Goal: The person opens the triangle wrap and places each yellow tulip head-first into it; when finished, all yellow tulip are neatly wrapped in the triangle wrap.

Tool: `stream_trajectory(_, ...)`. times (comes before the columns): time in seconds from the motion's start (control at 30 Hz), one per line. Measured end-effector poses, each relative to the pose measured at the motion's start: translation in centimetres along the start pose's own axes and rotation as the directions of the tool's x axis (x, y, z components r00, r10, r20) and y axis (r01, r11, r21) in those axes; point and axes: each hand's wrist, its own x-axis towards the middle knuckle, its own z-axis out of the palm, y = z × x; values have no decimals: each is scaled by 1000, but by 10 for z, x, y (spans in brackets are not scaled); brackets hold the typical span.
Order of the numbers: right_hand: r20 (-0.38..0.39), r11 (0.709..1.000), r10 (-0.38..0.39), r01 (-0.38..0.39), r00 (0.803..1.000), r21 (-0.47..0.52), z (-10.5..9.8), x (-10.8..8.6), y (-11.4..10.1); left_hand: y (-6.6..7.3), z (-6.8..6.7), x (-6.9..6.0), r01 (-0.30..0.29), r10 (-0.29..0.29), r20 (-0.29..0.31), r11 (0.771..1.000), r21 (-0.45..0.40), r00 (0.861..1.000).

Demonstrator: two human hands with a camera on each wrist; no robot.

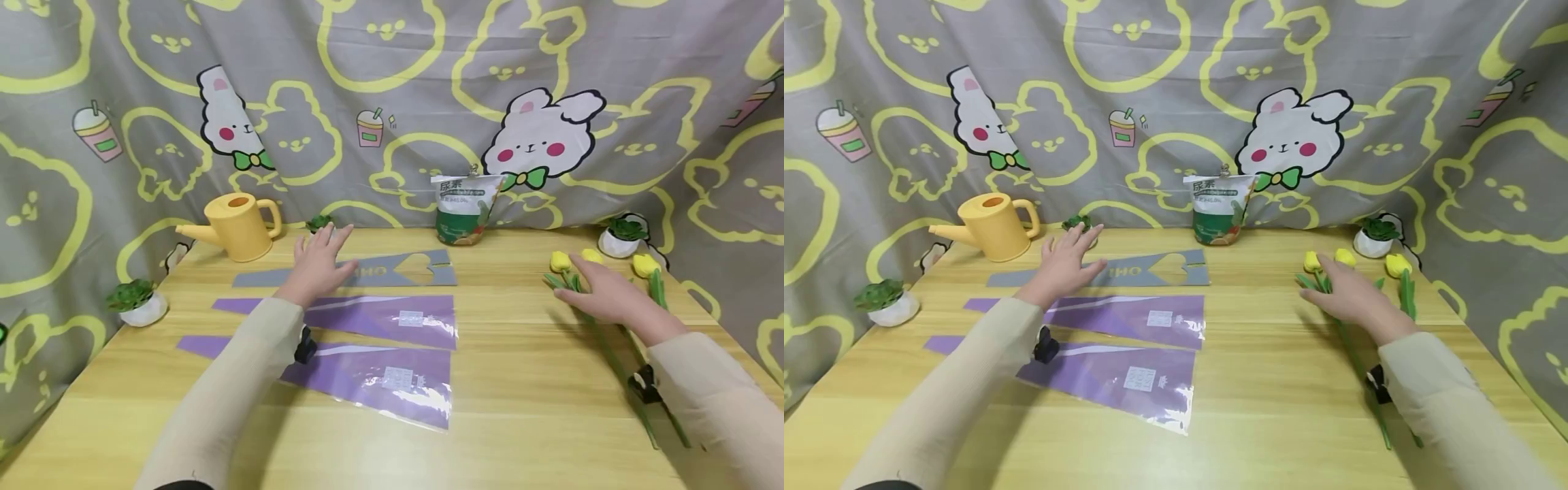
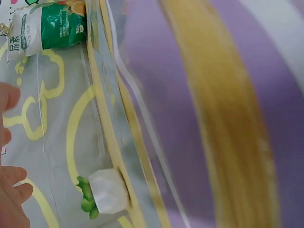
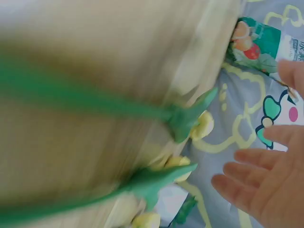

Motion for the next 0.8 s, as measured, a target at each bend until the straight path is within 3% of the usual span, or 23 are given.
stream_trajectory(0.17, 33, 999, -43, 44, 999, -25, 2, -16, 13, 6, 3, 12, -58, 58, -15, 998, -17, 998)
stream_trajectory(0.33, 46, 1000, -27, 26, 999, 16, 6, -32, 22, 15, 8, 24, -168, 168, 27, 986, 6, 985)
stream_trajectory(0.43, 57, 999, -6, 3, 998, 52, 8, -38, 24, 21, 10, 30, -203, 204, 57, 979, -17, 977)
stream_trajectory(0.6, 99, 992, 9, -21, 995, 124, 14, -42, 26, 28, 14, 38, -176, 188, 112, 978, -114, 976)
stream_trajectory(0.8, 163, 981, 39, -68, 986, 180, 18, -47, 29, 33, 30, 46, -137, 174, 171, 969, -207, 970)
